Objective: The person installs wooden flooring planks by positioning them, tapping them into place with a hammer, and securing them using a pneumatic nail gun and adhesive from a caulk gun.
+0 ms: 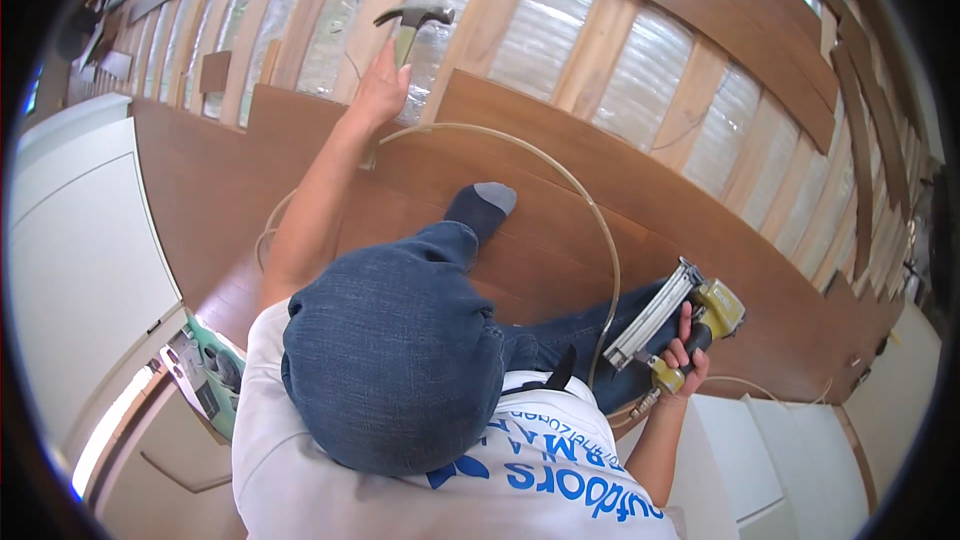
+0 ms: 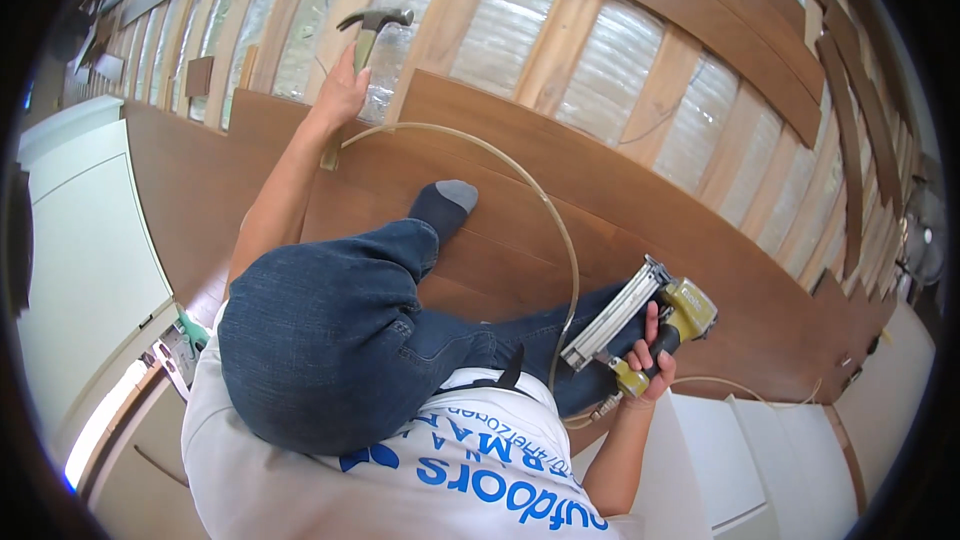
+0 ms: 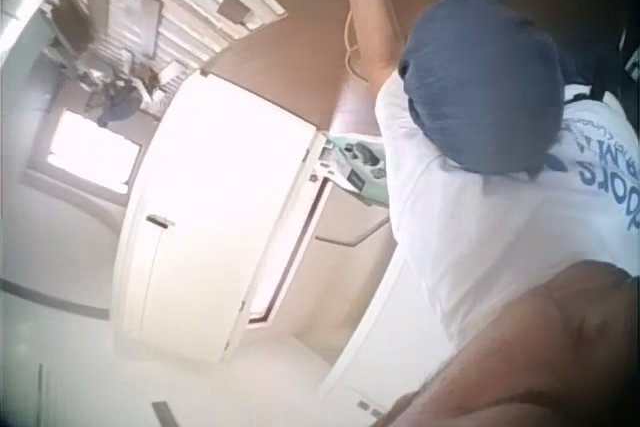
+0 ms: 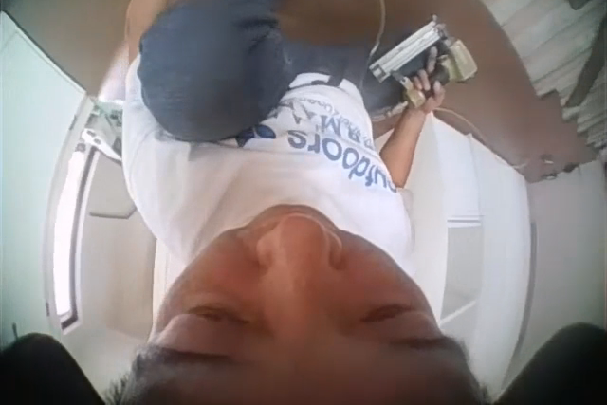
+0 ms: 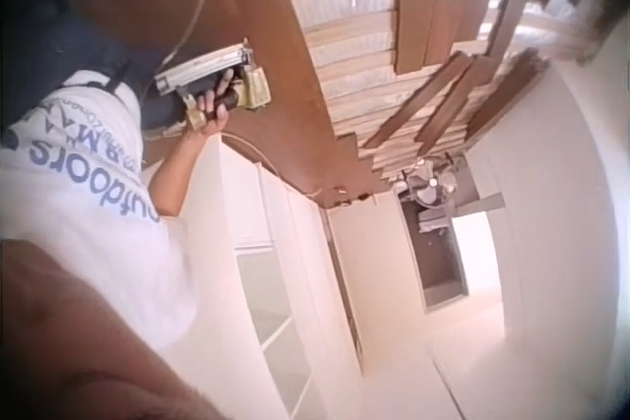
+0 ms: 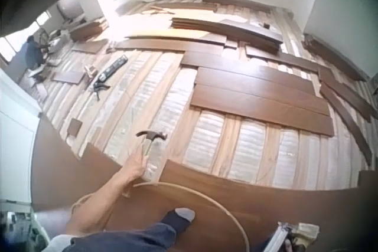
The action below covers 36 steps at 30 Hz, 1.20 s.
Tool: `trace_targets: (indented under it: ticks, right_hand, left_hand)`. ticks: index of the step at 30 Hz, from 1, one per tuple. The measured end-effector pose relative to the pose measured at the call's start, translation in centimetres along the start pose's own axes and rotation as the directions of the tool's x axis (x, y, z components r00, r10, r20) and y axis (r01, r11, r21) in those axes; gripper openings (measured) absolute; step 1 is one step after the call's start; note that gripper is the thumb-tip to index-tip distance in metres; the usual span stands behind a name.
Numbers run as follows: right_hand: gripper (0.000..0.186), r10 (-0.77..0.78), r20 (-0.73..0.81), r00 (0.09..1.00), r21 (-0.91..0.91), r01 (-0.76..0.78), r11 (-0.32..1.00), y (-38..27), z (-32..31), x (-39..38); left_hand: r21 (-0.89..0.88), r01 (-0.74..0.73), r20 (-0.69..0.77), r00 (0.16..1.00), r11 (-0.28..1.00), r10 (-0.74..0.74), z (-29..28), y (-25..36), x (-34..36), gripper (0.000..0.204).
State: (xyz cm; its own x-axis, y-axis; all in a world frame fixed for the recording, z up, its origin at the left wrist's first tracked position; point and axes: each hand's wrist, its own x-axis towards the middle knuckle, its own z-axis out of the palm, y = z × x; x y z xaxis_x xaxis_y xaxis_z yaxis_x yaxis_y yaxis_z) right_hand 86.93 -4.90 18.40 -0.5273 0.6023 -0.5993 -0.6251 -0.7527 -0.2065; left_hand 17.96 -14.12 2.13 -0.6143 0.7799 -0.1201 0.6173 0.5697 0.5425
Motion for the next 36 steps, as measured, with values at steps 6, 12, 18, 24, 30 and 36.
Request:
trace_targets:
  ticks: [6,12,18,24,30,36]
  right_hand:
    - [0.088,-0.002,-0.021,1.000,-0.040,0.001,0.999,0.4,1.4,0.1]
    - [0.087,-0.011,-0.066,0.998,-0.084,0.005,0.996,0.2,2.5,0.0]
    - [0.085,-0.029,-0.067,0.997,-0.111,0.021,0.994,0.6,2.7,0.1]
    - [0.084,-0.035,-0.049,0.998,-0.133,0.028,0.991,0.8,3.1,0.3]
    - [0.084,-0.001,-0.105,0.994,-0.157,-0.016,0.988,0.9,4.2,0.8]
    - [0.084,-0.053,-0.211,0.976,-0.216,0.006,0.976,1.4,6.2,1.1]
  left_hand:
    - [-0.015,0.230,0.057,0.972,0.973,-0.229,-0.4,-1.1,-9.8,0.064]
    - [0.061,0.214,0.201,0.954,0.975,-0.222,-0.3,1.0,-11.0,0.063]
    - [-0.010,0.218,0.051,0.975,0.976,-0.217,0.1,-0.7,-11.2,0.061]
    - [-0.017,0.162,0.192,0.969,0.987,-0.156,-0.8,-0.3,-12.4,0.060]
    - [-0.093,0.192,0.062,0.981,0.977,-0.186,-0.4,-1.0,-12.7,0.061]
    - [-0.075,0.162,-0.021,0.986,0.984,-0.164,-3.6,-3.2,-3.4,0.061]
